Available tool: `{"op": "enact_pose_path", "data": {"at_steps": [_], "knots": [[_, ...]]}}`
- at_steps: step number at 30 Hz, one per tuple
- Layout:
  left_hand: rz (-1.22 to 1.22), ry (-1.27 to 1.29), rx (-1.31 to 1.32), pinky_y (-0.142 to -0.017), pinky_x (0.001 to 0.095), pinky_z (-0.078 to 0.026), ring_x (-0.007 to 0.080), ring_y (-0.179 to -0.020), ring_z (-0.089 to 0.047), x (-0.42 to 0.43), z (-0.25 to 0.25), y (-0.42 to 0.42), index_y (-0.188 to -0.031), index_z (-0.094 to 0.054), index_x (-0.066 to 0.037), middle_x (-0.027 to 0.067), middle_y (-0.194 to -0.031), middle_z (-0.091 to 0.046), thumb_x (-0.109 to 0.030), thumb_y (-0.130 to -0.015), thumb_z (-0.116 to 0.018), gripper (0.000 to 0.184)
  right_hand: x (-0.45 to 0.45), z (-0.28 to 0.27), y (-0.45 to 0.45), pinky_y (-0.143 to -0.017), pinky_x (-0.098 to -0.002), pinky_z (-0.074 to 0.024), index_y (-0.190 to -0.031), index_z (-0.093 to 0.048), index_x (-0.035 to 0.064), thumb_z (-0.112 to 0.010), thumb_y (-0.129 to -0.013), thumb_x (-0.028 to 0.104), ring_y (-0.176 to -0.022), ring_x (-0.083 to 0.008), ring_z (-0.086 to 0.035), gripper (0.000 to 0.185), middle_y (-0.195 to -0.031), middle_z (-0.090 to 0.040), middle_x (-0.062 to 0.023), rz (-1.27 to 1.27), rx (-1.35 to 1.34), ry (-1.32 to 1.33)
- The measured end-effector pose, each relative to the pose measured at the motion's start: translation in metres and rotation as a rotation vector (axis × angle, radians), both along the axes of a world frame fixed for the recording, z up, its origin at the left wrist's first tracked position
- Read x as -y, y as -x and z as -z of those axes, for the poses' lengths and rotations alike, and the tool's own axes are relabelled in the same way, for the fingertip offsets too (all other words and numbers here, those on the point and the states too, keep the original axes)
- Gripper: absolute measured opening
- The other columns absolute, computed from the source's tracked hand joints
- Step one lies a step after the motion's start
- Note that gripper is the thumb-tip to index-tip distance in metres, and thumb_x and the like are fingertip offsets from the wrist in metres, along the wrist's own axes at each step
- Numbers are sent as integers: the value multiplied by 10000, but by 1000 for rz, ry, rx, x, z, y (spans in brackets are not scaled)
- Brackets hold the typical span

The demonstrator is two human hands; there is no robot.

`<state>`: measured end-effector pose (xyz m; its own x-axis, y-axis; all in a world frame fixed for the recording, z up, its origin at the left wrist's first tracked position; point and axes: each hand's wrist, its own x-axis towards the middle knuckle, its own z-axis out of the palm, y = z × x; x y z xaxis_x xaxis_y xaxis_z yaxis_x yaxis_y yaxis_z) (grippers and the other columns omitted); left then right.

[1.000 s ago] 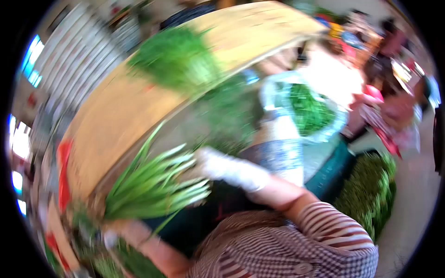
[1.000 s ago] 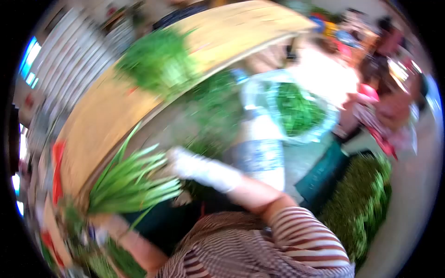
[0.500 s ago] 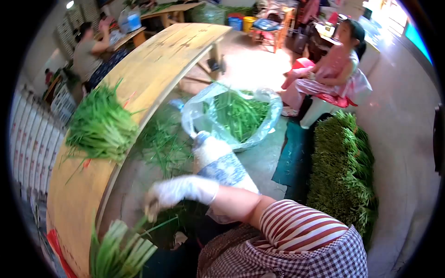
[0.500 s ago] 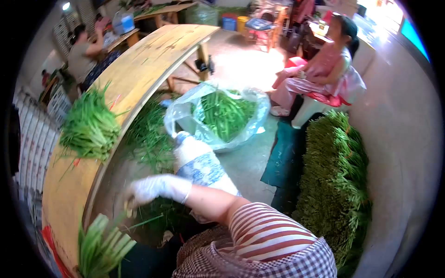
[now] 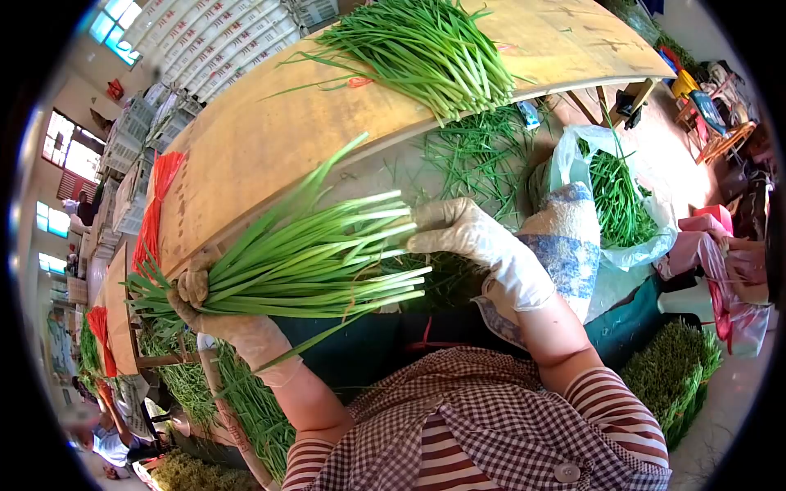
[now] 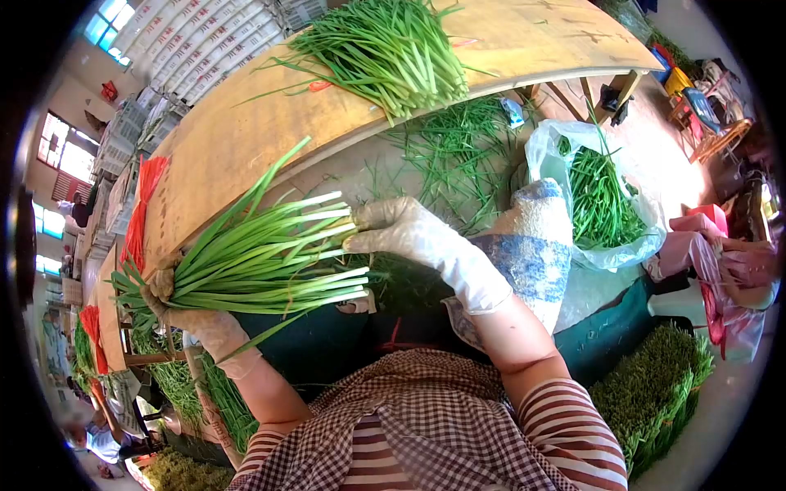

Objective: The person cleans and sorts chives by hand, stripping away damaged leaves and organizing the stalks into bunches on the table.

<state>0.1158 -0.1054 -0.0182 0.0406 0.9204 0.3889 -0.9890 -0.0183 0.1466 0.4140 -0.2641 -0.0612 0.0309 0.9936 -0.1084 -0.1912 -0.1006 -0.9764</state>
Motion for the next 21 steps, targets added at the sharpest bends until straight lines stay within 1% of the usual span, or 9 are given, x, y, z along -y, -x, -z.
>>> {"op": "enact_pose_path", "data": {"at_steps": [2, 3, 5, 6, 9, 10, 13, 17, 21], "knots": [[60, -16, 3, -810, 294, -433, 111, -558, -400, 1, 3, -1, -604, -389, -159, -46, -542, -384, -144, -883, -544, 319, 1, -2, 9, -799, -270, -516, -1006, -714, -12, -755, -785, 76, -848, -119, -645, 241, -918, -721, -83, 12, -49, 54], [88, 0, 12, -805, 289, -434, 112, -555, -397, 1, 3, -3, -604, -388, -155, -43, -542, -380, -139, -881, -546, 319, 1, 3, 12, -784, -271, -520, -1029, -715, 16, -761, -781, 87, -841, -115, -645, 263, -941, -722, -87, 2, 37, -38], [80, 62, 13, -803, 290, -437, 114, -550, -392, -2, 6, -2, -604, -387, -148, -37, -544, -376, -134, -880, -548, 320, 2, 5, 17, -752, -243, -516, -997, -726, 18, -763, -785, 69, -826, -97, -642, 221, -906, -722, -77, 21, 184, -119], [44, 109, 6, -805, 297, -439, 115, -547, -389, -6, 9, 2, -604, -387, -146, -34, -546, -376, -133, -881, -547, 320, 3, 4, 20, -755, -267, -530, -1037, -713, 47, -743, -793, 87, -847, -138, -666, 249, -947, -714, -88, 48, 279, -197], [-64, 201, -32, -814, 312, -442, 115, -541, -382, -6, 8, 0, -600, -387, -145, -31, -548, -375, -129, -886, -542, 326, -13, 27, 22, -788, -296, -538, -1116, -676, 83, -701, -801, 112, -903, -208, -677, 316, -1040, -690, -91, 18, 1005, -261], [-98, 223, -50, -817, 316, -442, 115, -540, -380, -5, 6, -1, -597, -386, -145, -31, -548, -374, -128, -888, -540, 329, -9, 21, 21, -832, -322, -533, -1178, -631, 105, -652, -813, 129, -958, -264, -662, 366, -1113, -664, -84, -16, 949, -304], [-5, 150, 21, -829, 321, -440, 116, -540, -380, -12, 11, 7, -587, -372, -151, -33, -546, -368, -129, -891, -539, 348, -10, 25, 25, -857, -338, -526, -1194, -619, 105, -636, -820, 116, -971, -270, -659, 375, -1101, -667, -83, -8, 855, -381], [-8, 109, 26, -823, 304, -436, 117, -539, -381, -12, 10, 8, -576, -354, -157, -34, -542, -360, -124, -881, -559, 369, -8, 23, 27, -842, -368, -524, -1164, -617, 80, -613, -818, 135, -991, -295, -642, 351, -1050, -664, -131, -33, 971, -446], [31, 119, 18, -775, 275, -431, 104, -534, -388, -4, 4, 1, -579, -360, -167, -45, -536, -375, -108, -864, -583, 367, -8, 33, 29, -785, -405, -517, -1095, -633, 60, -644, -791, 221, -891, -329, -642, 344, -999, -656, -155, -161, 998, -516]]}}
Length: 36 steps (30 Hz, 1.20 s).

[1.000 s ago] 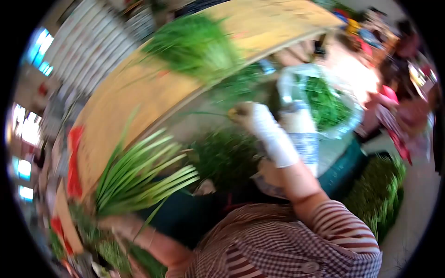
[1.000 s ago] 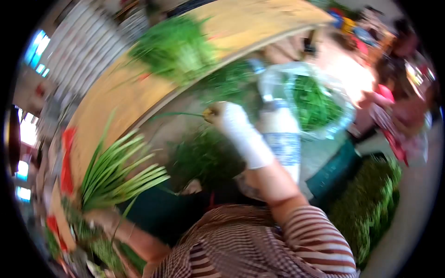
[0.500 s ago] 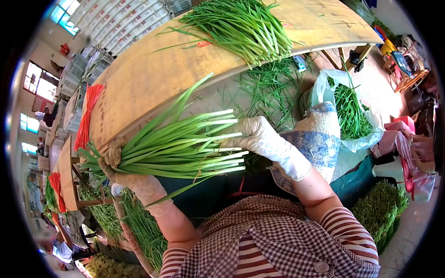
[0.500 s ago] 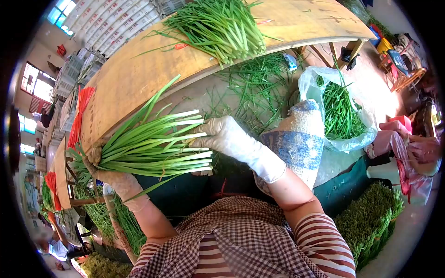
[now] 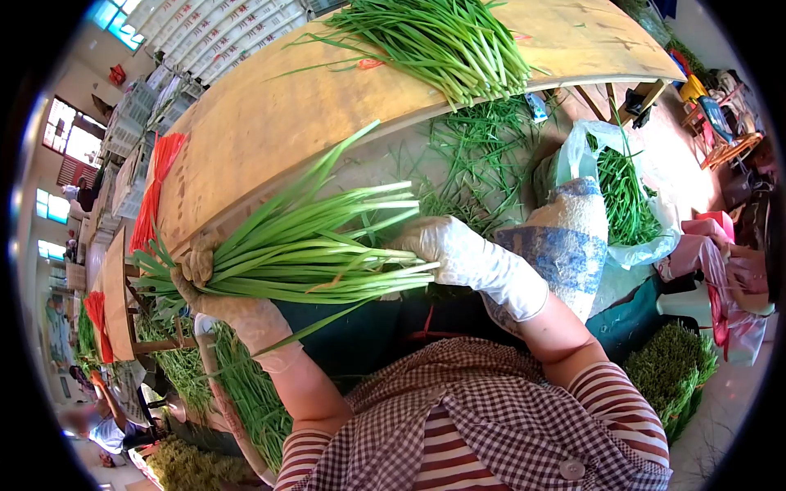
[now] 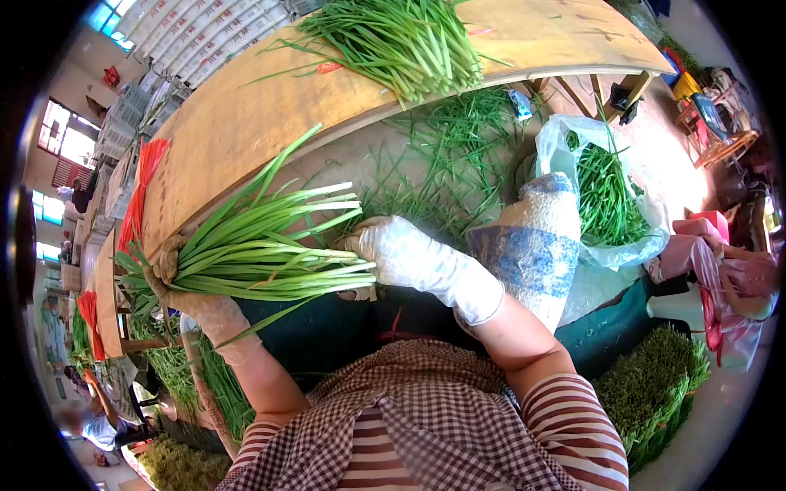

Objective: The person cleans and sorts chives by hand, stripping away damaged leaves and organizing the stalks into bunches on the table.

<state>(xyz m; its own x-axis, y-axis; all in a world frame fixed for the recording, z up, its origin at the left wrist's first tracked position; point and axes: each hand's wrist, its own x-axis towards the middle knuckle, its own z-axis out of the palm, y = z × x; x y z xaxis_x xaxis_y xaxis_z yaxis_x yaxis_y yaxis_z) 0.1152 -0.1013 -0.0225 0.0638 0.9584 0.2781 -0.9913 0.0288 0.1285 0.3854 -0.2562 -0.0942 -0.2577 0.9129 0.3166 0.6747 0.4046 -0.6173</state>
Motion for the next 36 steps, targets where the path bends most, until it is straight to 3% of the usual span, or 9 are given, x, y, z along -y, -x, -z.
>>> {"op": "enact_pose_path", "data": {"at_steps": [8, 9, 17, 18, 20, 24, 26, 29, 36], "knots": [[164, -87, 184, -556, 203, -387, 53, -478, -403, 5, -5, -7, -612, -391, -168, -67, -507, -394, -112, -874, -569, 321, 12, -24, 0, -574, -353, -489, -903, -662, 41, -659, -849, 158, -635, -295, -635, 129, -691, -633, -136, -120, -321, 188], [186, -125, 200, -540, 203, -383, 52, -463, -407, 6, -5, -8, -620, -395, -167, -69, -496, -389, -111, -882, -557, 312, 13, -30, -4, -665, -377, -517, -1023, -661, 53, -691, -835, 240, -727, -337, -655, 266, -803, -670, -180, -122, -321, 371], [226, -158, 132, -595, 207, -391, 62, -477, -382, 6, -6, -4, -624, -390, -166, -62, -522, -397, -113, -889, -550, 314, 12, -27, -9, -588, -297, -508, -896, -678, 11, -708, -857, 267, -646, -177, -657, 261, -742, -674, -110, -180, -431, 302], [236, -152, 120, -609, 209, -394, 64, -482, -378, 4, -5, 0, -623, -389, -166, -63, -528, -398, -116, -888, -550, 314, 12, -23, -12, -619, -355, -506, -911, -665, 33, -709, -813, 242, -665, -276, -657, 235, -763, -660, -167, -125, -406, 310], [116, -90, 70, -612, 206, -391, 64, -495, -376, 1, -5, 7, -623, -386, -169, -68, -536, -396, -120, -883, -559, 316, 16, -20, -26, -627, -319, -525, -897, -666, 37, -708, -813, 224, -673, -230, -670, 210, -784, -674, -150, -59, -362, 304], [-223, 86, -120, -641, 227, -397, 62, -531, -392, 14, -20, 3, -619, -380, -174, -77, -550, -401, -136, -874, -577, 324, 22, -25, -40, -637, -240, -536, -999, -697, 14, -642, -906, 228, -662, -119, -654, 240, -815, -714, -45, 258, -941, 242], [-139, -40, -153, -743, 266, -422, 68, -566, -403, -9, 6, 42, -613, -377, -175, -74, -566, -398, -164, -886, -566, 333, 11, -26, -43, -651, -261, -538, -936, -730, 85, -696, -850, 239, -697, -137, -666, 180, -801, -720, -54, 746, -397, 26], [-54, -64, -136, -811, 291, -429, 90, -579, -408, -10, 6, 40, -611, -380, -164, -58, -570, -393, -182, -896, -558, 337, 2, -37, -21, -694, -315, -551, -956, -733, 167, -755, -753, 231, -758, -173, -683, 215, -869, -724, -28, 392, -62, -536], [92, 46, -44, -844, 318, -445, 134, -580, -430, 11, 7, 4, -620, -398, -138, -25, -577, -404, -193, -896, -554, 321, -4, -35, 5, -818, -347, -504, -1104, -654, 223, -717, -698, 225, -963, -160, -604, 411, -1004, -617, 45, 288, 383, -748]]}}
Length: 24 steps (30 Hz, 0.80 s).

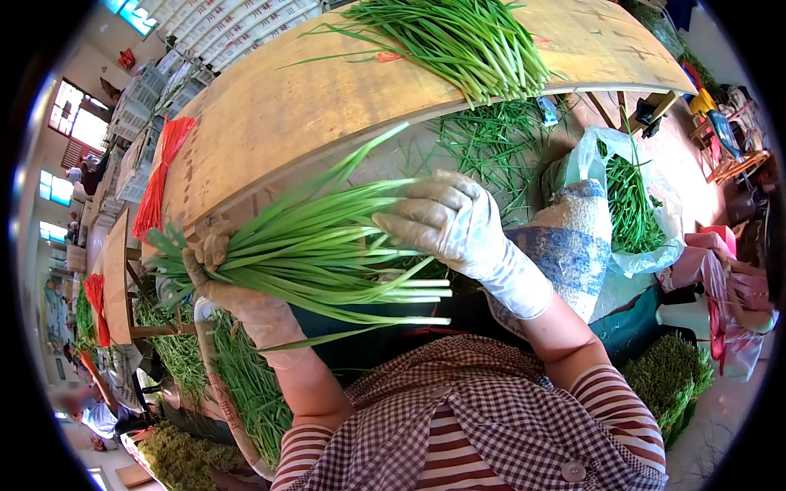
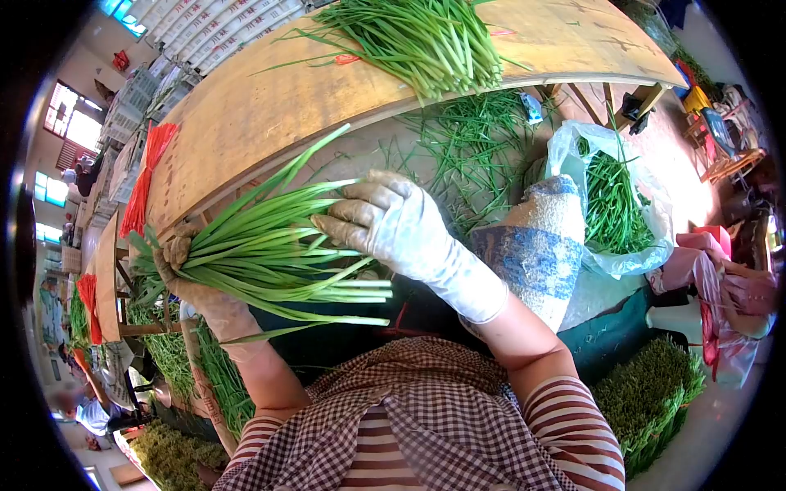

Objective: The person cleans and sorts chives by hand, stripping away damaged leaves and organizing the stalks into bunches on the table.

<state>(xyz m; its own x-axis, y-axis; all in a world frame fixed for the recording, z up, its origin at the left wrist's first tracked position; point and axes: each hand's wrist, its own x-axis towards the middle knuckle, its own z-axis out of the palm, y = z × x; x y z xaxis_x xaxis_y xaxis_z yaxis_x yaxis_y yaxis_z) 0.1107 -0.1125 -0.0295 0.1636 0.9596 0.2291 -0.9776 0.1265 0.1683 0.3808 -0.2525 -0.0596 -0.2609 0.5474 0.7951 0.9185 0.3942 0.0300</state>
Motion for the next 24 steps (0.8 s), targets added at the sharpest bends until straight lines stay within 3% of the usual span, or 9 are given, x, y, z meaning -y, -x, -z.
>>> {"op": "enact_pose_path", "data": {"at_steps": [2, 6, 10, 18, 19, 21, 22, 23, 24], "knots": [[32, 1, 4, -857, 326, -445, 139, -588, -441, 0, 5, -1, -629, -405, -135, -22, -582, -411, -199, -900, -546, 313, 1, 5, 3, -866, -348, -487, -1138, -638, 221, -609, -734, 188, -1017, -145, -569, 407, -1033, -594, 46, 7, 35, -26], [4, 28, -19, -878, 341, -442, 150, -597, -460, 4, 6, -11, -662, -427, -127, -22, -589, -421, -210, -911, -534, 283, 7, 0, 7, -866, -356, -493, -1123, -643, 171, -602, -736, 174, -992, -153, -578, 388, -1033, -601, 27, 56, -27, -93], [57, 16, -55, -892, 356, -438, 153, -598, -468, -5, 11, -6, -693, -445, -122, -23, -594, -428, -218, -919, -525, 258, 8, 8, 11, -881, -369, -512, -1124, -629, 142, -747, -700, 176, -974, -199, -630, 441, -1038, -636, -17, -97, -93, -29], [-88, -5, -8, -827, 314, -424, 121, -582, -424, -14, 4, 22, -650, -425, -134, -41, -586, -408, -180, -891, -560, 280, 8, 18, -11, -941, -348, -494, -944, -631, 131, -719, -721, 214, -840, -175, -653, 254, -855, -662, -10, -73, -80, 69], [-97, -8, 4, -817, 308, -421, 112, -580, -415, -14, 2, 25, -646, -422, -137, -46, -586, -406, -174, -886, -566, 282, 9, 12, -18, -894, -352, -516, -866, -641, 133, -726, -729, 202, -721, -186, -659, 175, -743, -656, 2, -34, -139, 237], [-196, -26, -27, -772, 278, -416, 93, -578, -405, -17, 3, 35, -648, -421, -143, -53, -591, -408, -158, -880, -569, 275, 7, 19, -38, -647, -351, -551, -758, -645, 144, -713, -739, 134, -613, -206, -633, 72, -696, -663, -29, 167, -189, 21], [-245, -36, -40, -749, 263, -413, 84, -577, -400, -20, 4, 40, -649, -421, -145, -57, -593, -409, -151, -877, -571, 272, 8, 15, -46, -584, -347, -533, -747, -643, 132, -710, -730, 119, -597, -218, -627, 70, -699, -667, -47, 434, -259, 112], [-165, -73, 8, -671, 213, -390, 59, -582, -401, -19, 1, 43, -649, -418, -153, -62, -591, -409, -128, -868, -574, 270, 0, 26, -66, -588, -344, -530, -785, -666, 126, -714, -734, 146, -597, -228, -627, 73, -702, -667, -57, 490, -348, -17], [-175, -86, 27, -732, 231, -401, 65, -588, -414, -17, 1, 42, -659, -427, -156, -60, -596, -421, -132, -886, -555, 262, 4, 35, -79, -616, -346, -537, -870, -697, 109, -726, -723, 133, -621, -261, -636, 151, -728, -675, -87, 744, -409, 122]]}}
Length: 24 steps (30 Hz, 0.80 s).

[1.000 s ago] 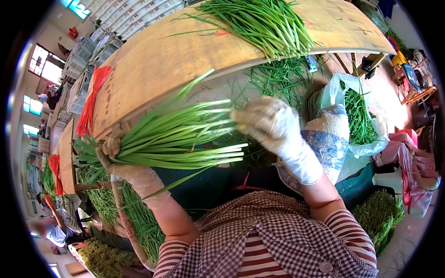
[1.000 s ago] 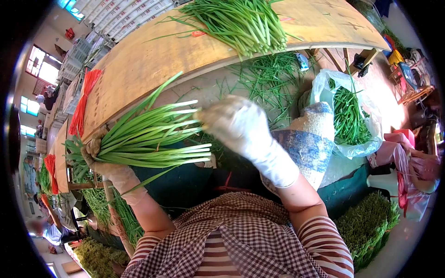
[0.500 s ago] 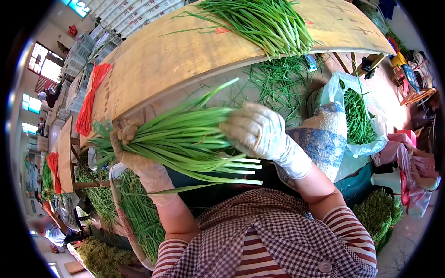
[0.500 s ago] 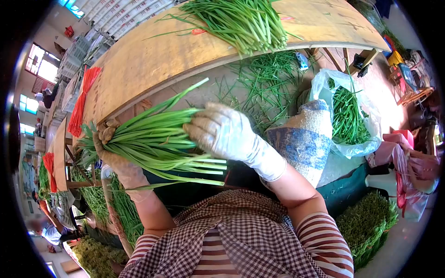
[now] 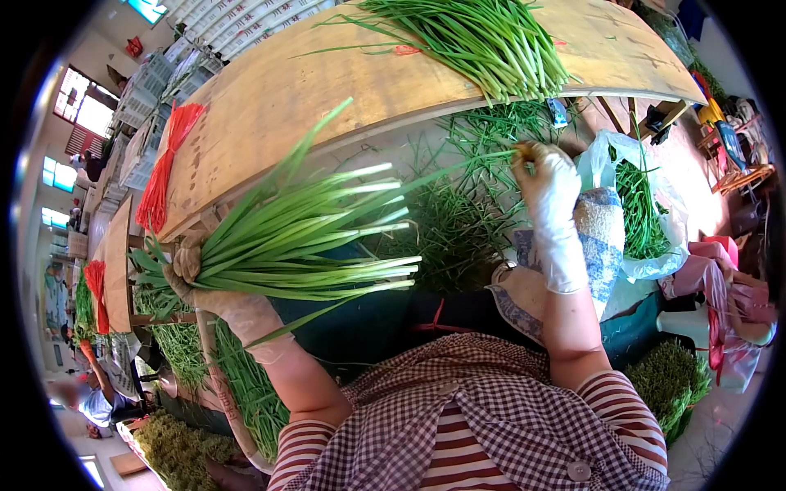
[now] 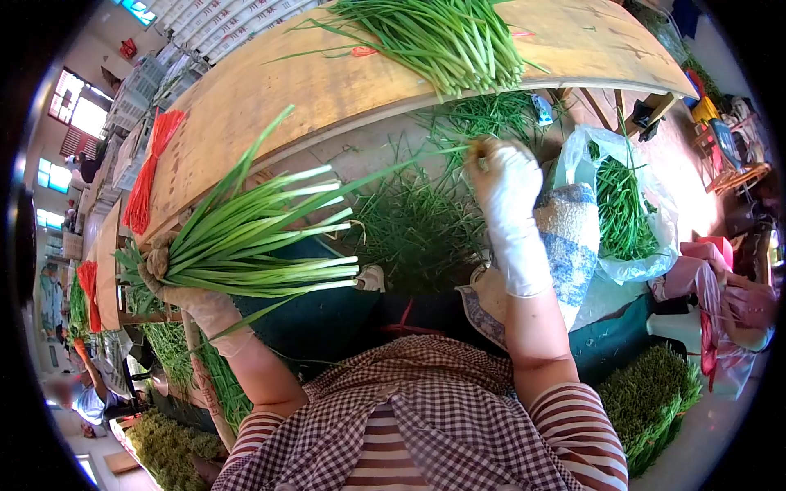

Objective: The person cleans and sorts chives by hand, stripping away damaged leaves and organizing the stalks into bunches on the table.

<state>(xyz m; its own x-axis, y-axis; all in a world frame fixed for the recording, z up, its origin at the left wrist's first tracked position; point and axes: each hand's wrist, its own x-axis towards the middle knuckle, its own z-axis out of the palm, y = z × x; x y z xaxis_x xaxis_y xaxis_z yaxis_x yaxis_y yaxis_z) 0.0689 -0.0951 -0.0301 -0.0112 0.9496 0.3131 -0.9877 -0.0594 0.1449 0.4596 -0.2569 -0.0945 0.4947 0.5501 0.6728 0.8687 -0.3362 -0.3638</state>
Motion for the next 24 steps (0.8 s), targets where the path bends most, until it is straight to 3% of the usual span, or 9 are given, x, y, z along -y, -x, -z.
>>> {"op": "enact_pose_path", "data": {"at_steps": [2, 6, 9, 13, 15, 18, 20, 23, 24], "knots": [[-24, -25, 42, -856, 268, -423, 75, -602, -441, 12, -7, -13, -678, -444, -162, -55, -604, -446, -141, -922, -516, 255, 1, 1, -6, -677, -341, -543, -965, -707, 80, -736, -759, 125, -734, -241, -667, 213, -823, -701, -109, -65, -227, 85], [217, -21, 169, -649, 197, -386, 49, -569, -406, -5, 17, 2, -636, -407, -163, -68, -572, -403, -144, -870, -583, 292, 5, -26, 45, -906, -287, -489, -1170, -636, 19, -725, -830, 121, -1003, -150, -606, 366, -1096, -674, -105, -840, -1299, 230], [366, -15, 199, -659, 223, -405, 57, -553, -397, 14, 8, -34, -608, -391, -170, -66, -550, -397, -141, -880, -573, 329, 0, -39, 65, -952, -284, -458, -1239, -587, 13, -733, -817, 109, -1038, -148, -599, 458, -1136, -668, -91, -1070, -1469, 378], [248, -22, 106, -703, 257, -421, 87, -565, -413, 10, 16, -45, -605, -390, -172, -60, -569, -414, -157, -868, -585, 328, -6, -27, 84, -898, -279, -475, -1146, -641, 12, -766, -804, 229, -992, -140, -619, 424, -1058, -693, -88, -1177, -1453, 252], [245, 43, 111, -724, 259, -422, 85, -579, -420, 8, 14, -37, -609, -390, -170, -57, -579, -420, -159, -865, -588, 324, -3, -25, 68, -869, -269, -482, -1068, -681, 13, -746, -816, 212, -934, -138, -633, 327, -992, -704, -93, -1021, -1394, 463], [132, 64, 66, -748, 257, -420, 80, -599, -430, 11, 6, -31, -618, -393, -170, -57, -585, -422, -150, -864, -589, 315, 13, -27, 34, -807, -276, -505, -951, -728, 10, -677, -832, 115, -838, -164, -661, 167, -922, -715, -118, -1095, -1548, 194], [68, 36, 43, -755, 256, -419, 78, -610, -435, 13, -1, -29, -625, -399, -170, -59, -585, -421, -149, -866, -588, 306, 14, -23, 8, -830, -297, -509, -1019, -707, 4, -683, -834, 126, -900, -172, -666, 223, -971, -712, -124, -874, -1380, 73], [138, -41, 74, -761, 262, -420, 80, -616, -437, 11, 1, -24, -630, -411, -170, -60, -585, -420, -160, -867, -589, 297, 10, -12, 4, -857, -313, -506, -1082, -681, 6, -701, -828, 155, -939, -179, -663, 295, -1018, -705, -125, -268, -555, 277], [221, -74, 97, -766, 265, -422, 81, -616, -437, 2, 9, -14, -627, -413, -169, -60, -585, -420, -163, -867, -590, 298, 8, -6, 10, -852, -291, -505, -1123, -660, 12, -730, -821, 164, -938, -156, -652, 345, -1044, -701, -100, -437, -793, 125]]}}
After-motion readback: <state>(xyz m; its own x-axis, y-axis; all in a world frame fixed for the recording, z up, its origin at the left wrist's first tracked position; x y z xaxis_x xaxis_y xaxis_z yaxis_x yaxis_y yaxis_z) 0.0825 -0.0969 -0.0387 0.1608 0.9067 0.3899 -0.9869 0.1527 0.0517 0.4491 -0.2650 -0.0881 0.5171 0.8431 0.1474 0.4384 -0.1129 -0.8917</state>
